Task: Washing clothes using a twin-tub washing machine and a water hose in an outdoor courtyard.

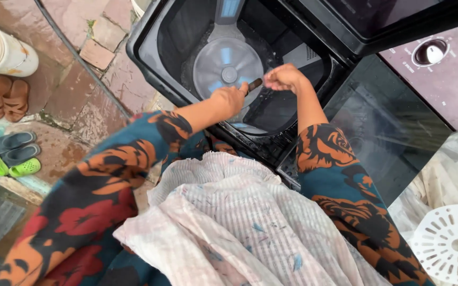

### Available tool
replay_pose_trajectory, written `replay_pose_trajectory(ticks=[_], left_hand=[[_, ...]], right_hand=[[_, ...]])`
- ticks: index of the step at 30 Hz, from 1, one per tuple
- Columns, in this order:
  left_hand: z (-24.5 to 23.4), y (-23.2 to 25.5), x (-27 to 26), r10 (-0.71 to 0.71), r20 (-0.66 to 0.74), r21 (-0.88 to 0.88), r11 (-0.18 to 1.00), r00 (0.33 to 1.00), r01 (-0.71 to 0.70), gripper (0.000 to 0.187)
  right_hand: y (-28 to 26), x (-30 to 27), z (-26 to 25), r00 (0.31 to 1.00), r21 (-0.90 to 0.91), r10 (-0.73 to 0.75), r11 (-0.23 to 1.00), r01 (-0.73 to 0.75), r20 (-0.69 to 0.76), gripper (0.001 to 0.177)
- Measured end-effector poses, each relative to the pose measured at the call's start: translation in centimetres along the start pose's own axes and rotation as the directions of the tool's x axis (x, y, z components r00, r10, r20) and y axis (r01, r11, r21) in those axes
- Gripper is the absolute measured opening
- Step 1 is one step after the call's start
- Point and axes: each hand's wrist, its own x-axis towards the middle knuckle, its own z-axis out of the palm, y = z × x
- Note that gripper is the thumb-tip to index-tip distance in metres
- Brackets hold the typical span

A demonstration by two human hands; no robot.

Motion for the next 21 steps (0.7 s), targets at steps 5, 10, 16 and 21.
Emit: replay_pose_trajectory(ticks=[5,10,16,21], left_hand=[[-3.3,-0.9,-2.5,-0.011,0.231,0.027,1.0,0.973,0.005,0.073],[-3.0,-0.5,-4.1,0.006,0.282,0.051,0.998,0.959,-0.021,0.072],[-2.0,0.6,-6.0,0.085,0.231,0.09,0.99,0.969,-0.108,0.056],[-4.5,3.4,-8.4,0.016,0.453,0.125,0.989,0.891,-0.082,0.116]], right_hand=[[-2.6,0.5,1.1,0.986,-0.078,-0.166,0.983,0.168,0.036,0.028],[-3.2,-1.1,3.8,0.957,-0.365,-0.086,0.912,0.187,0.276,0.045],[2.1,1.5,7.4,0.839,-0.412,0.054,0.887,0.21,0.542,0.036],[2.5,-1.2,9.1,0.815,-0.326,0.201,0.945,-0.015,0.544,0.03]])
